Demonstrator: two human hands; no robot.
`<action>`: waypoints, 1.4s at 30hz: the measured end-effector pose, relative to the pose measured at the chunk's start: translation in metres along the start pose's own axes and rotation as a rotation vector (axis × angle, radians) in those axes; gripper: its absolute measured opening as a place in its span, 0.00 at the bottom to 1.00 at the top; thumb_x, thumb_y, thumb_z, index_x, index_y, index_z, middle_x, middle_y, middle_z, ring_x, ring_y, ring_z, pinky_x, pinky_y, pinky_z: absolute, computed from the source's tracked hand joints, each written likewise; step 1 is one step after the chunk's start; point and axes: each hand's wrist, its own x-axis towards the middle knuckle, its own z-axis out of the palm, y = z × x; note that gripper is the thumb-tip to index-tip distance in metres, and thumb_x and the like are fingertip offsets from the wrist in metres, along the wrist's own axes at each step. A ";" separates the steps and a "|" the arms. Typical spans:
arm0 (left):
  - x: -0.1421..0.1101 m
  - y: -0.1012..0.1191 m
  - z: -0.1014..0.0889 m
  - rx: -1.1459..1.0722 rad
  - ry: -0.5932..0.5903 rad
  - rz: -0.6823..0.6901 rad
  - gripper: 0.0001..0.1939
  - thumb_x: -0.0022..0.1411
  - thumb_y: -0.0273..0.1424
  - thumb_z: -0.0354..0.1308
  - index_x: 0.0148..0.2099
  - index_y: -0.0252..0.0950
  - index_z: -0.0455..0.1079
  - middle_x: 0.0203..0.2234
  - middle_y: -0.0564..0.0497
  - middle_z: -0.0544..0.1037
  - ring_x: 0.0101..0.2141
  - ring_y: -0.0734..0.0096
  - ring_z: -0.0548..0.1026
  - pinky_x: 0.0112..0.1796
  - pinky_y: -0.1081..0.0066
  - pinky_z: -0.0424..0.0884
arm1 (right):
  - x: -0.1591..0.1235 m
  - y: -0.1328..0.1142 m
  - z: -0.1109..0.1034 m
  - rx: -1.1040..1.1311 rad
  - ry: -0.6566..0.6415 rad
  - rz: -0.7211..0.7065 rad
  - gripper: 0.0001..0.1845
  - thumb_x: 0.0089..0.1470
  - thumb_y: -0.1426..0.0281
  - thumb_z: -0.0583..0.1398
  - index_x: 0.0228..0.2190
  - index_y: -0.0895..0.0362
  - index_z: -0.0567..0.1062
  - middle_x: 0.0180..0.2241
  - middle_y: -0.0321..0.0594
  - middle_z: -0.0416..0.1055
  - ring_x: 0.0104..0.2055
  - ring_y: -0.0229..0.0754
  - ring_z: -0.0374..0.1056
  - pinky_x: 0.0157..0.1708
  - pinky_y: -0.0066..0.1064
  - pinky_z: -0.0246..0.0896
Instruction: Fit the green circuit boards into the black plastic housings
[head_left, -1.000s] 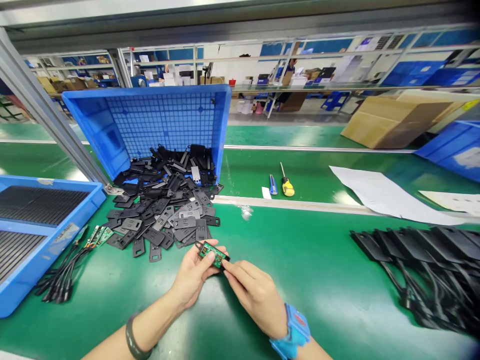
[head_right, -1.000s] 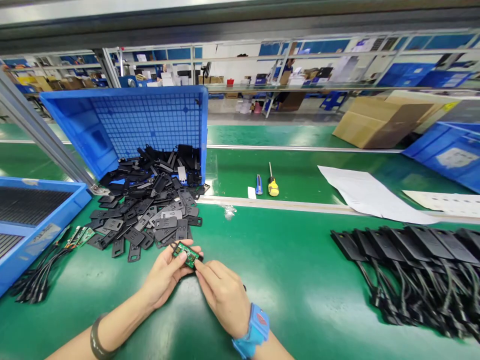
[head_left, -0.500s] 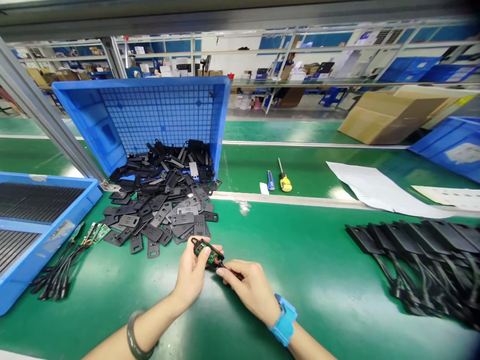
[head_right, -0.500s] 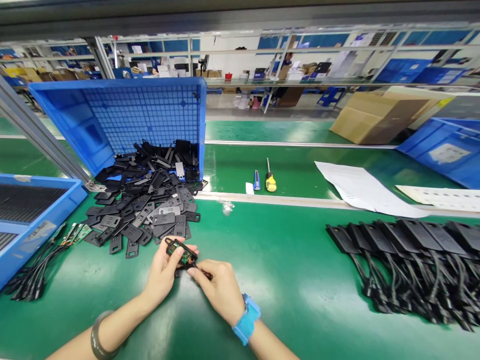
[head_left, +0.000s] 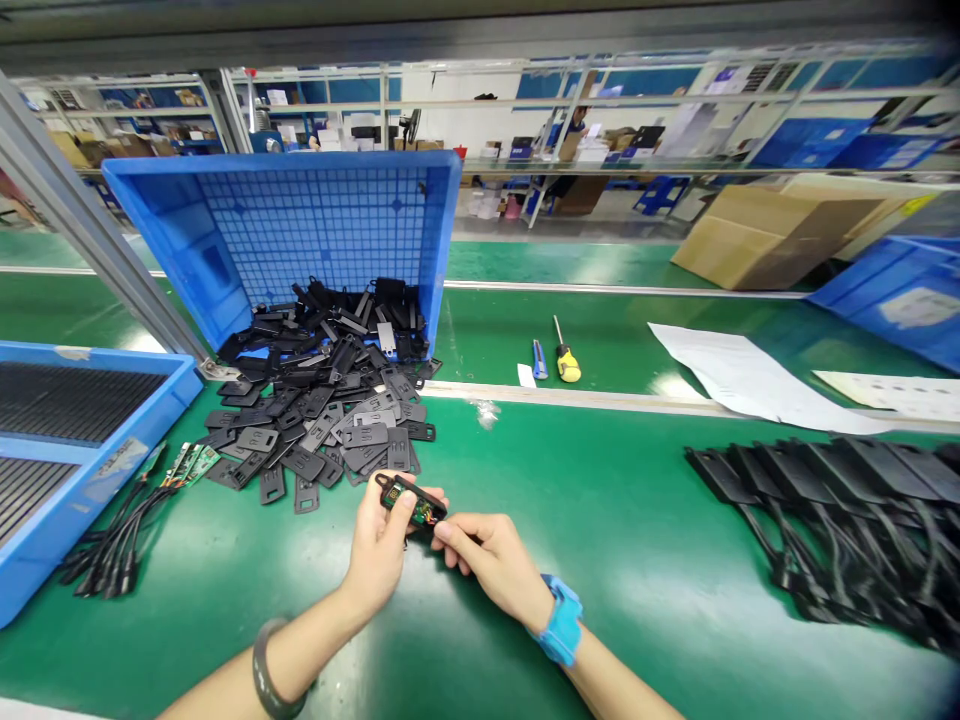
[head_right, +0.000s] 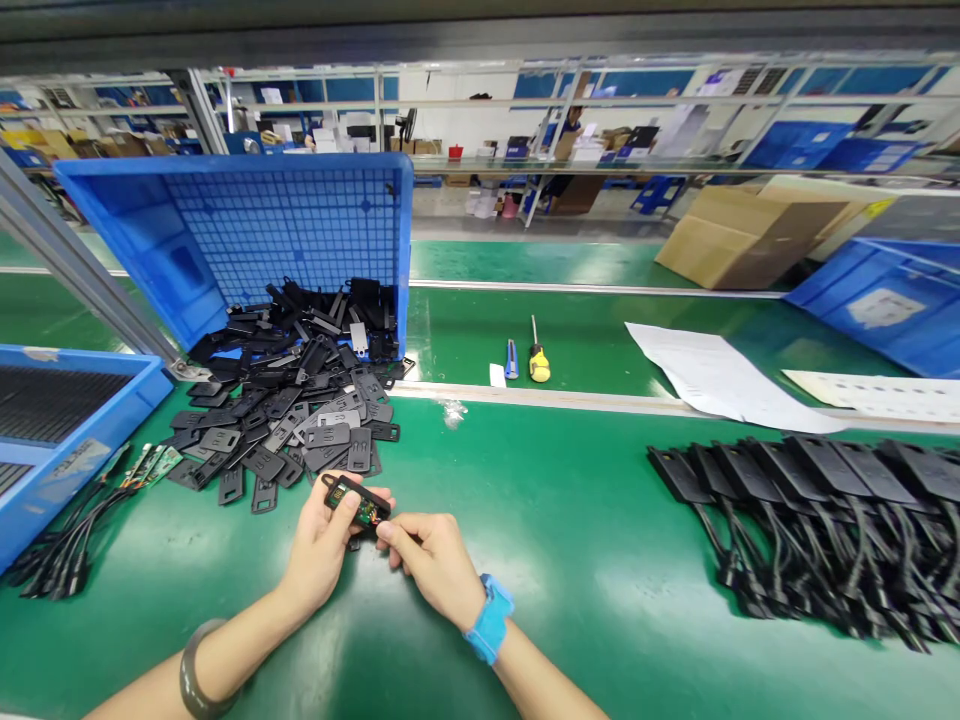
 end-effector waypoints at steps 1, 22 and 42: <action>-0.001 0.001 0.000 0.022 0.011 0.008 0.14 0.63 0.39 0.55 0.45 0.37 0.57 0.40 0.41 0.77 0.41 0.56 0.76 0.38 0.62 0.73 | 0.000 0.000 0.000 -0.061 0.029 -0.030 0.25 0.57 0.54 0.54 0.22 0.60 0.76 0.16 0.36 0.67 0.18 0.33 0.57 0.19 0.24 0.50; 0.008 0.005 -0.005 0.451 -0.272 -0.116 0.08 0.60 0.34 0.53 0.38 0.35 0.66 0.22 0.52 0.73 0.22 0.72 0.68 0.24 0.75 0.64 | 0.003 -0.003 -0.013 -0.515 0.252 -0.583 0.11 0.61 0.70 0.54 0.39 0.54 0.76 0.31 0.40 0.69 0.33 0.38 0.65 0.33 0.28 0.60; 0.005 0.007 -0.004 0.881 -0.338 0.002 0.05 0.57 0.26 0.48 0.33 0.38 0.64 0.20 0.55 0.75 0.24 0.70 0.72 0.28 0.74 0.63 | 0.007 -0.005 -0.012 -0.692 0.164 -0.651 0.08 0.61 0.73 0.53 0.32 0.57 0.72 0.30 0.40 0.70 0.33 0.40 0.63 0.32 0.31 0.59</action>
